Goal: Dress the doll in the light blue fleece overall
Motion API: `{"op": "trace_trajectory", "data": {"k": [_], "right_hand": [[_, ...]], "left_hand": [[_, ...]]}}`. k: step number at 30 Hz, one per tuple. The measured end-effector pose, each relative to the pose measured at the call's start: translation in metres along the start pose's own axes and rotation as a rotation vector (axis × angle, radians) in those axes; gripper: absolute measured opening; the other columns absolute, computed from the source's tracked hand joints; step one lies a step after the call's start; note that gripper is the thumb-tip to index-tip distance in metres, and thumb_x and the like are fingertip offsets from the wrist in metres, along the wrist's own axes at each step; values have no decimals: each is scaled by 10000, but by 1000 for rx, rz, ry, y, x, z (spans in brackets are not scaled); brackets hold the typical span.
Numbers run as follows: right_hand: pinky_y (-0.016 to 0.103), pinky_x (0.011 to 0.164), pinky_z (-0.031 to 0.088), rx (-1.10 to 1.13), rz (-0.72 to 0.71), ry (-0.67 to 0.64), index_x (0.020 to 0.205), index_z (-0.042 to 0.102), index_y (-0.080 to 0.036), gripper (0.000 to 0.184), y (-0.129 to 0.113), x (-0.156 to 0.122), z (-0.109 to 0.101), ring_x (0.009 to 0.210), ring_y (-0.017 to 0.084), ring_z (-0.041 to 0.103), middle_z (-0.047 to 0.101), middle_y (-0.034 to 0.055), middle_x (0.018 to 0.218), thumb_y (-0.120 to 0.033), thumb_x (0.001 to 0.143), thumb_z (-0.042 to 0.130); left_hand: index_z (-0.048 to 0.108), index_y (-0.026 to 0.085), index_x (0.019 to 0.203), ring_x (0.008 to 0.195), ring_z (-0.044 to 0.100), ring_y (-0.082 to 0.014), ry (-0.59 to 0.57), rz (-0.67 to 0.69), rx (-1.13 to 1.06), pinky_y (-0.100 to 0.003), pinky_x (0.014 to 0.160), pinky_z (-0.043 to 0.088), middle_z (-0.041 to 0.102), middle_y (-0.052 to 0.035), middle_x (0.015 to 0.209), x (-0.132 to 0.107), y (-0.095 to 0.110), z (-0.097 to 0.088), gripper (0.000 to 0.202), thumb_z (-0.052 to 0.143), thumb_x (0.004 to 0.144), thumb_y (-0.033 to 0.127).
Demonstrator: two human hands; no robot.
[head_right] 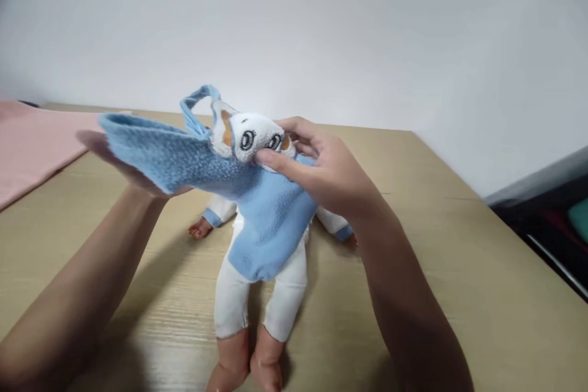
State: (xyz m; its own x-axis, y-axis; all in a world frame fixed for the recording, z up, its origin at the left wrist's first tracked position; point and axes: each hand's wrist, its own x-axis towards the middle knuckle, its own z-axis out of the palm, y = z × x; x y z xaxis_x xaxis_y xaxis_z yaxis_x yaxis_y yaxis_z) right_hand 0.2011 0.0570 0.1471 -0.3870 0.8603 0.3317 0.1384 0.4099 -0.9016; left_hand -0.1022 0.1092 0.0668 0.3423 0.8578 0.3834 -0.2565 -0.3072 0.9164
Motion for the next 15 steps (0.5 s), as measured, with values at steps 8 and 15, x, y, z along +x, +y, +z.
{"op": "trace_trajectory", "data": {"k": [8,15], "right_hand": [[386,921,708,12,8,14,1267,786,-286,346,14,5,-5,992,242,827,833,41,1199,-415,973,916],[404,979,707,-124,-130,-8,1497,698,-314,484,6,-1,-5,1200,283,807,803,51,1303,-369,1040,845]], "left_hand": [[584,232,1593,1307,763,-481,-352,-190,-128,-597,1057,633,791,-197,1423,5,3,-26,1195,552,783,1110],[449,288,1701,938,812,-233,-167,-182,-30,-272,778,621,839,-58,1146,13,5,-2,907,931,948,443]]}}
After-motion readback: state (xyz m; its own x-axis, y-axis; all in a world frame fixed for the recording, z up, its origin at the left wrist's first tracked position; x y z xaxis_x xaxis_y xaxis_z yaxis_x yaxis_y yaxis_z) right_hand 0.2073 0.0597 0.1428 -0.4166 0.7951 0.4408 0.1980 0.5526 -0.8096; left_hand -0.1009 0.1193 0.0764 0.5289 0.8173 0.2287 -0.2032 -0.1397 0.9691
